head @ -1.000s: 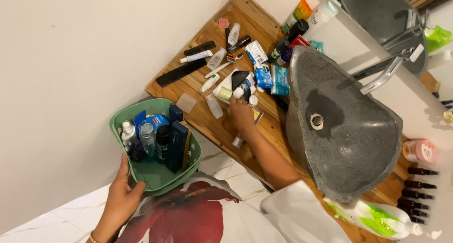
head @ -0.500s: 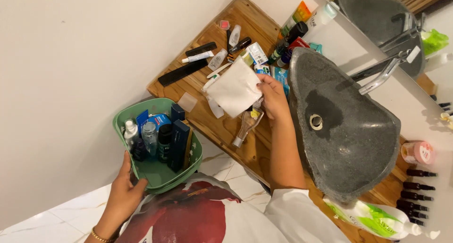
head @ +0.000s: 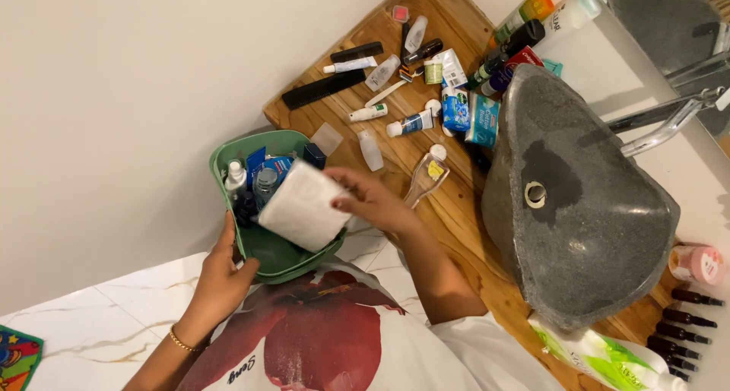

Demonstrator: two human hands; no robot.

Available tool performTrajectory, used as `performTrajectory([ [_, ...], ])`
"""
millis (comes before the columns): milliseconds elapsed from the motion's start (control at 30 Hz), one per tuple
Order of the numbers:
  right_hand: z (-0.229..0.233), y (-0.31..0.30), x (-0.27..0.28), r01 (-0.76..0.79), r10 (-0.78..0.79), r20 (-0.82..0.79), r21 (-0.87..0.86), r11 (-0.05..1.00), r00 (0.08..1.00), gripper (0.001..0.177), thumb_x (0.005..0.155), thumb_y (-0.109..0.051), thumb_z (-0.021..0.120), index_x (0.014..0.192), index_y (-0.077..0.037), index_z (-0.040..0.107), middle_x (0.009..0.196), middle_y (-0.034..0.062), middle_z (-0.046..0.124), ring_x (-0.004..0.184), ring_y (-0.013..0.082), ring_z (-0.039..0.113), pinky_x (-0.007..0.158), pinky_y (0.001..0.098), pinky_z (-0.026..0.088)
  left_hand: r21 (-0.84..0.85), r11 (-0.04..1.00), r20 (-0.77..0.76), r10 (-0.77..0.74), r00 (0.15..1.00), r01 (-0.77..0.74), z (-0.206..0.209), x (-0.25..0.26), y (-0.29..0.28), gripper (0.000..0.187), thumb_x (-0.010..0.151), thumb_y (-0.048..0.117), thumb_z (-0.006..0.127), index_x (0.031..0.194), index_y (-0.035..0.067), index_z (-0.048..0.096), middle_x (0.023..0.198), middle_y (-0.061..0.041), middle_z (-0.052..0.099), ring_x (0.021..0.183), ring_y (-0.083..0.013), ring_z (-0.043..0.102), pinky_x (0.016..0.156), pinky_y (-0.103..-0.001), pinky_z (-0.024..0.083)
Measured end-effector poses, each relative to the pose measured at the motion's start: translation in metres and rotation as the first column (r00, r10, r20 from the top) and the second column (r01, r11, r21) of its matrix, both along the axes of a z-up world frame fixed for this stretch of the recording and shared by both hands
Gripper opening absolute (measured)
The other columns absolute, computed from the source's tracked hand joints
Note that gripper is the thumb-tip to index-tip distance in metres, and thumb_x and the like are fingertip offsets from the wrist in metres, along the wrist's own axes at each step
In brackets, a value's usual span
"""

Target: Organize various toiletries and skincare products on a bathroom counter into a storage basket.

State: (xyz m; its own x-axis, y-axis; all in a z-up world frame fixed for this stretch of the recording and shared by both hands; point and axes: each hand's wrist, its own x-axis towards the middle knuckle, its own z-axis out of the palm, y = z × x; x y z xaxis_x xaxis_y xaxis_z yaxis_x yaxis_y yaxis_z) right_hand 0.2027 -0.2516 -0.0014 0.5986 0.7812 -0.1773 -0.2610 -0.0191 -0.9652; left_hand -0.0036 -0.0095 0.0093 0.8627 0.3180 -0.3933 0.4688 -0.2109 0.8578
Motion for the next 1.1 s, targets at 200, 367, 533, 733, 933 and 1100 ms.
performTrajectory([
  [200, -0.009, 0.014, -0.004, -0.157, 0.445, 0.489, -0.521, 0.839, 0.75, 0.047, 0.094, -0.014, 0.074, 0.137, -0.009, 0.057, 0.123, 0.0154, 0.068, 0.111, 0.0296, 0.065, 0.093, 0.0363, 0.051, 0.029, 1.0, 0.078, -0.012, 0.997, 0.009, -0.019, -0.007, -0.002, 0.096, 0.081, 0.001, 0.063, 0.164, 0.008, 0.015, 0.109, -0.015, 0.066, 0.066, -0.0083, 0.054, 0.052, -0.025, 0.047],
  [367, 0.015, 0.019, -0.002, -0.395, 0.609, 0.635, -0.464, 0.793, 0.476, 0.04, 0.088, -0.004, 0.064, 0.126, -0.012, 0.066, 0.119, 0.0145, 0.069, 0.11, 0.0358, 0.065, 0.089, 0.0426, 0.053, 0.049, 0.999, 0.003, 0.0, 1.0, -0.001, -0.02, -0.007, -0.004, 0.097, 0.081, 0.003, 0.064, 0.164, 0.011, 0.016, 0.098, -0.014, 0.066, 0.059, -0.0121, 0.052, 0.052, -0.027, 0.047],
  [533, 0.006, 0.03, -0.016, -0.323, 0.787, 0.549, -0.718, 0.617, 0.283, 0.042, 0.085, -0.003, 0.057, 0.117, -0.025, 0.073, 0.11, 0.0066, 0.075, 0.102, 0.0325, 0.07, 0.079, 0.0461, 0.054, 0.114, 0.992, 0.054, -0.052, 0.997, 0.045, -0.031, -0.012, -0.01, 0.1, 0.08, 0.003, 0.066, 0.164, 0.01, 0.013, 0.121, -0.021, 0.059, 0.061, -0.0145, 0.052, 0.054, -0.029, 0.047],
  [733, -0.013, 0.039, -0.022, -0.366, 0.924, 0.346, -0.849, 0.381, 0.16, 0.037, 0.09, -0.012, 0.055, 0.123, -0.023, 0.071, 0.101, 0.0135, 0.073, 0.093, 0.0372, 0.07, 0.076, 0.051, 0.055, 0.101, 0.993, 0.164, -0.085, 0.983, 0.069, -0.022, -0.012, -0.012, 0.1, 0.079, 0.003, 0.065, 0.162, 0.01, 0.01, 0.158, -0.023, 0.041, 0.068, -0.014, 0.056, 0.056, -0.029, 0.048],
  [933, -0.014, 0.088, -0.036, -0.325, 0.882, 0.443, -0.821, 0.47, 0.159, 0.019, 0.094, -0.018, 0.059, 0.1, -0.012, 0.075, 0.098, 0.014, 0.076, 0.092, 0.0347, 0.074, 0.079, 0.0472, 0.059, 0.108, 0.992, 0.07, -0.069, 0.995, 0.061, -0.027, -0.012, -0.014, 0.102, 0.078, 0.003, 0.065, 0.162, 0.013, 0.009, 0.158, -0.021, 0.042, 0.062, -0.0161, 0.055, 0.056, -0.03, 0.049],
  [1100, -0.089, 0.119, -0.048, -0.313, 0.883, 0.382, -0.833, 0.457, 0.273, 0.046, 0.071, -0.018, 0.075, 0.115, -0.008, 0.065, 0.088, 0.0198, 0.073, 0.082, 0.0408, 0.072, 0.069, 0.0509, 0.057, 0.111, 0.991, 0.099, -0.081, 0.992, 0.07, -0.03, -0.013, -0.014, 0.101, 0.078, 0.003, 0.065, 0.161, 0.011, 0.009, 0.16, -0.022, 0.039, 0.065, -0.017, 0.055, 0.057, -0.03, 0.049],
])
